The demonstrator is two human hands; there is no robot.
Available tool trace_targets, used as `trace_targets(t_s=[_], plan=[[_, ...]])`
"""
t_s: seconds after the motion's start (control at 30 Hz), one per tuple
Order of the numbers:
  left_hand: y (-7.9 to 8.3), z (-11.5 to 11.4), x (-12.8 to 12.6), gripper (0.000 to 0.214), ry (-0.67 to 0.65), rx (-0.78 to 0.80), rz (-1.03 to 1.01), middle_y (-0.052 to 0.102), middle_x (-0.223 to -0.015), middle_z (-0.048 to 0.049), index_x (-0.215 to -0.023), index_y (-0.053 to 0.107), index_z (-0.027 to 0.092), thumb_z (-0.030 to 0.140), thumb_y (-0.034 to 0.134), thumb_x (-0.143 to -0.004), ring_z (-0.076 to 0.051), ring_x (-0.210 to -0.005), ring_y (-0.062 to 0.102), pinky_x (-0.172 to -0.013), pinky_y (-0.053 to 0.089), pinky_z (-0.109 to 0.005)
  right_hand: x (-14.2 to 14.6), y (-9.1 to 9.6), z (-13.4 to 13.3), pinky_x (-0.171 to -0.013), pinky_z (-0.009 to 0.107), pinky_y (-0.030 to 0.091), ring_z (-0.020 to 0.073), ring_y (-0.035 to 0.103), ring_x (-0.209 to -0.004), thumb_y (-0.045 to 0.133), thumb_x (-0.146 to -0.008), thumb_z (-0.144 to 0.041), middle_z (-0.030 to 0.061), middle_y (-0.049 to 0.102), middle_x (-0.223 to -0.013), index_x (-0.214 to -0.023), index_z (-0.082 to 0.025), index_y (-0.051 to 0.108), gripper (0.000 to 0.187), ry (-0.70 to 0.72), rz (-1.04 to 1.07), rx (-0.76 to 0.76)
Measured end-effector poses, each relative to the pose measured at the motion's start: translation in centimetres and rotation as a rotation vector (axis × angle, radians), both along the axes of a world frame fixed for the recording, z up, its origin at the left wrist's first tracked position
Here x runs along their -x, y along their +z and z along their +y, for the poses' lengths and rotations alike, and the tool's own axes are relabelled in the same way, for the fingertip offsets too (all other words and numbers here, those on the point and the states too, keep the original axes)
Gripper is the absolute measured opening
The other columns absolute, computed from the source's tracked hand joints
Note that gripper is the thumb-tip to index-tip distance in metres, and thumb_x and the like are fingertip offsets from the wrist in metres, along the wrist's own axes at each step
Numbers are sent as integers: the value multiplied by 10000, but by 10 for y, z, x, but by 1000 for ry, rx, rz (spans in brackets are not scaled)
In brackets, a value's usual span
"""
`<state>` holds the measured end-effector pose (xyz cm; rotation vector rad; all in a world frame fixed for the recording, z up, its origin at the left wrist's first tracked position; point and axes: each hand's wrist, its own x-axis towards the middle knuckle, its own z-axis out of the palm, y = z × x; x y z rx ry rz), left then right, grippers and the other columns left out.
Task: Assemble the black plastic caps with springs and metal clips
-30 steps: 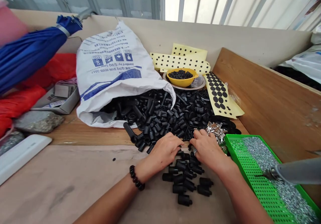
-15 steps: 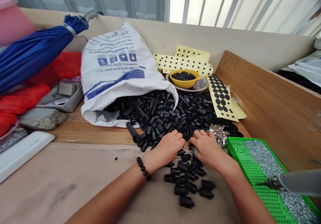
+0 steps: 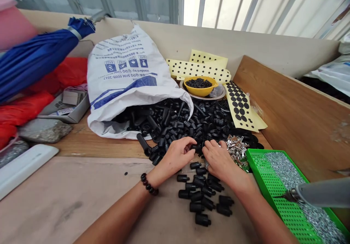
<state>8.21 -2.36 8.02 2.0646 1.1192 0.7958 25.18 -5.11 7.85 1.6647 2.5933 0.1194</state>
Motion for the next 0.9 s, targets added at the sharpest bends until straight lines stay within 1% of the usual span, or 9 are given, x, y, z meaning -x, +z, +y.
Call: trace_targets(t_s=[0.07, 0.17, 0.27, 0.37, 0.47, 0.57, 0.67, 0.77, 0.9], plan=[[1, -1, 1, 263, 27, 128, -140, 573, -703, 10, -978, 636, 145, 153, 508, -749, -113, -609, 499, -559, 398, -213, -2, 0, 1, -782, 384, 300, 253, 475, -914, 537, -671, -68, 101, 564, -936, -839, -152, 579, 193, 4, 41, 0], [-1, -4, 1, 214, 67, 377, -384, 549, -648, 25, -913, 647, 133, 188, 567, -723, -92, -568, 478, -524, 371, -195, -10, 0, 4, -755, 352, 320, 232, 491, -883, 503, -647, -47, 80, 574, -902, -817, -161, 553, 211, -19, 135, -3], [-1, -9, -2, 216, 98, 576, -610, 569, -664, 26, -894, 628, 125, 230, 633, -706, -78, -576, 510, -562, 402, -191, -20, 3, 5, -703, 293, 367, 181, 518, -813, 440, -692, -44, 44, 576, -850, -883, -167, 525, 243, -66, 249, -8], [-1, -15, -5, 290, 89, 804, -859, 605, -706, 10, -931, 628, 117, 249, 705, -685, -71, -605, 559, -621, 439, -192, -25, 6, 1, -672, 254, 418, 147, 540, -776, 398, -759, -63, 20, 578, -849, -1008, -184, 507, 298, -67, 617, 21], [-1, -22, -8, 285, 53, 939, -1007, 626, -726, -3, -914, 622, 116, 240, 736, -684, -80, -623, 601, -643, 467, -196, -20, 10, -8, -658, 250, 452, 146, 560, -754, 479, -806, -165, 11, 586, -827, -956, -206, 541, 168, -67, 1155, 35], [0, -28, -12, 268, 14, 1017, -1080, 647, -722, -18, -898, 609, 119, 234, 742, -695, -89, -616, 618, -633, 482, -194, -10, 11, -19, -662, 241, 469, 138, 576, -752, 559, -795, -197, 9, 601, -827, -909, -216, 560, 116, -94, 1418, -19], [1, -35, -17, 240, -49, 1049, -1135, 670, -761, -44, -892, 607, 113, 227, 727, -718, -94, -624, 626, -630, 490, -191, -2, 9, -25, -686, 253, 480, 141, 578, -777, 540, -792, -142, 13, 604, -842, -888, -224, 575, 131, -43, 1467, -94], [1, -41, -21, 220, -128, 1083, -1154, 680, -812, -76, -920, 612, 93, 235, 684, -766, -99, -635, 634, -627, 496, -190, 0, 5, -29, -706, 281, 481, 163, 580, -823, 496, -791, -114, 26, 607, -866, -892, -223, 596, 179, 18, 1400, -189], [0, -46, -21, 222, -108, 1098, -1147, 694, -786, -98, -939, 613, 76, 241, 652, -796, -110, -621, 646, -596, 497, -183, -9, 4, -38, -790, 303, 459, 177, 573, -927, 413, -793, -82, 38, 602, -1015, -1059, -236, 574, 347, 50, 1248, -139]])
